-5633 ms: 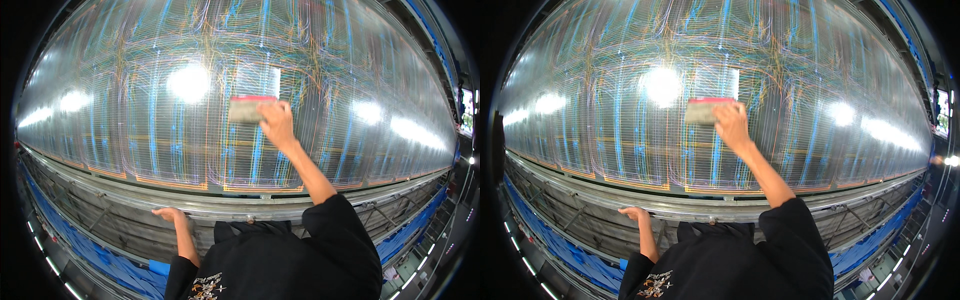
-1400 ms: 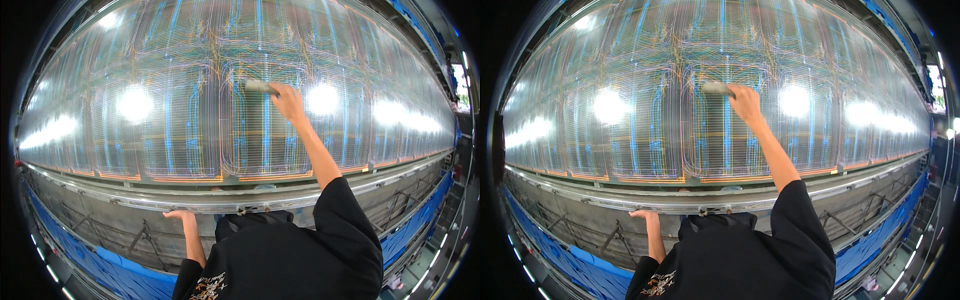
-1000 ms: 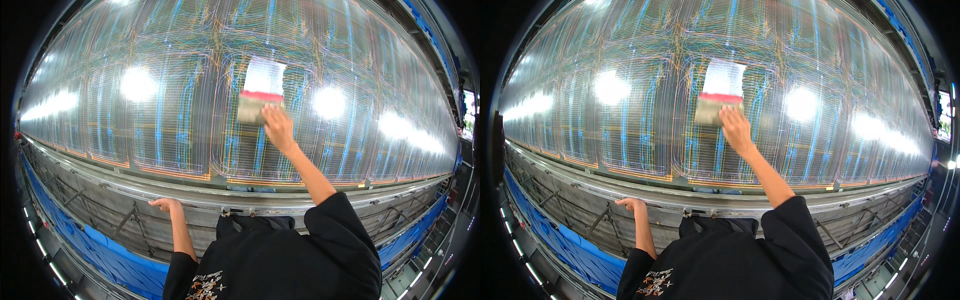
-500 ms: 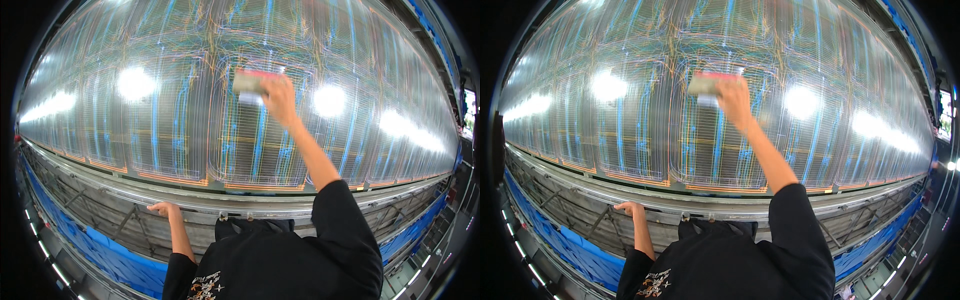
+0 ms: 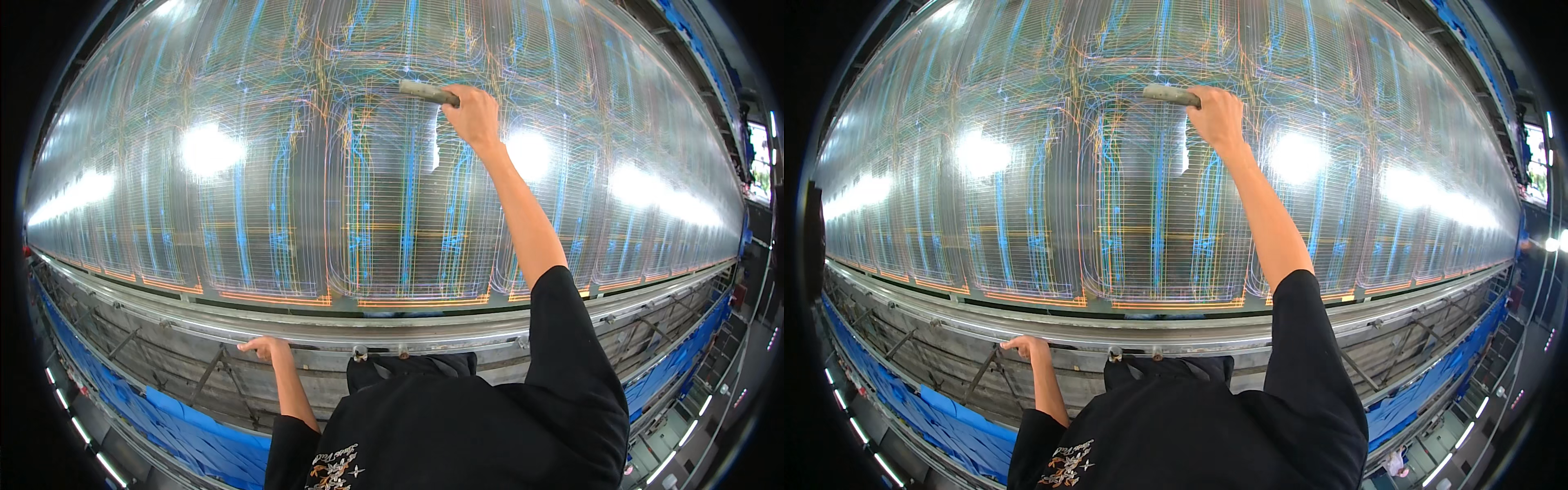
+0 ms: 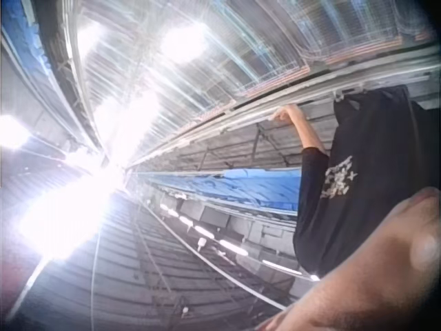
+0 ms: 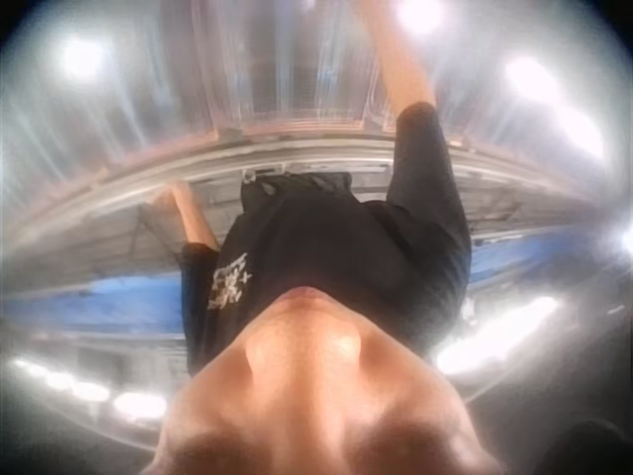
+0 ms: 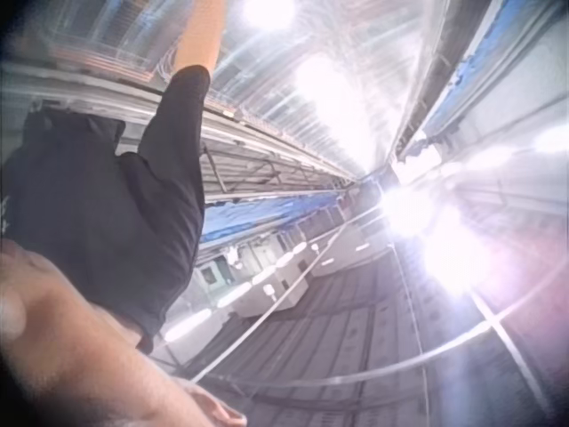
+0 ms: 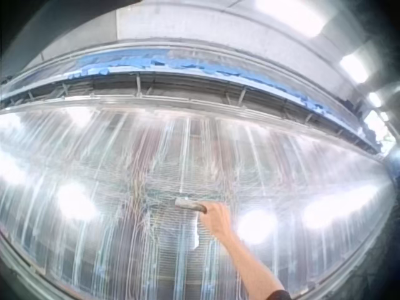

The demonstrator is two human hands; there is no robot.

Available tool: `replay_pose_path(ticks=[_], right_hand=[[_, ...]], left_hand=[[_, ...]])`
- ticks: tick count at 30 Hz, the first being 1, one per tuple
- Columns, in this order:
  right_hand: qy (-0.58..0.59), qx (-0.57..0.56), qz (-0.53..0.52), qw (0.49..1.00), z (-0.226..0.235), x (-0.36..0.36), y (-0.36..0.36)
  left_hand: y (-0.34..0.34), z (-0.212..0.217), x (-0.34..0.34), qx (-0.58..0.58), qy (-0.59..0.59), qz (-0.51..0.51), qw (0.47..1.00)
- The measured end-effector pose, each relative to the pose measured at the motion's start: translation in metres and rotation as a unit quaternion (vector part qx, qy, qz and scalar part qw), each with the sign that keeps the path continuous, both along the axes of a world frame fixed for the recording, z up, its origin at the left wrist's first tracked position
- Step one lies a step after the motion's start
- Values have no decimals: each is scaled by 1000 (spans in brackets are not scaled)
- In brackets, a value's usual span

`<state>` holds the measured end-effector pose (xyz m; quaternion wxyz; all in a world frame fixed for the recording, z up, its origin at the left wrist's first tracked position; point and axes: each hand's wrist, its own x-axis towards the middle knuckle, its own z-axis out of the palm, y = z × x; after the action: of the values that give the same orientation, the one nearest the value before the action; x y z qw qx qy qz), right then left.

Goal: The person uses a brush to clean the surface of large solar panels mounted on a rack. They repeatedly brush across the panel surface in horizontal strokes, moving along the panel to cover different areas.

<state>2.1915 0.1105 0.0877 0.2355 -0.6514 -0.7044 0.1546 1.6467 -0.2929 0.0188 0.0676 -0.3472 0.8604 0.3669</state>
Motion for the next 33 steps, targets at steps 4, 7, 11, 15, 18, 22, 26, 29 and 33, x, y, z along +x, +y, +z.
replay_pose_path(ticks=[4,7,11,15,18,22,26,29,33], right_hand=[[-6,3,40,999,-12,-6,-70],[6,5,79,997,-15,-19,-173],[39,-24,82,996,11,-40,-256],[60,-24,-30,997,63,-8,-307],[102,-32,-134,985,85,25,-341],[93,-21,-205,974,83,98,-388],[67,-41,-208,975,72,176,-405],[72,-40,-201,976,57,232,-384],[38,46,-119,991,22,305,-316]], left_hand=[[23,21,21,-48,-18,-32,998],[22,24,20,-78,-32,-49,995],[0,8,3,-81,-17,-30,996],[11,7,12,-63,-26,-30,997],[8,6,6,-87,-14,-20,996],[-18,0,-2,107,-30,-89,990],[-72,-1,0,459,-148,-217,848],[-116,-7,73,348,-163,-224,896],[-145,-21,241,342,-122,-194,911]])
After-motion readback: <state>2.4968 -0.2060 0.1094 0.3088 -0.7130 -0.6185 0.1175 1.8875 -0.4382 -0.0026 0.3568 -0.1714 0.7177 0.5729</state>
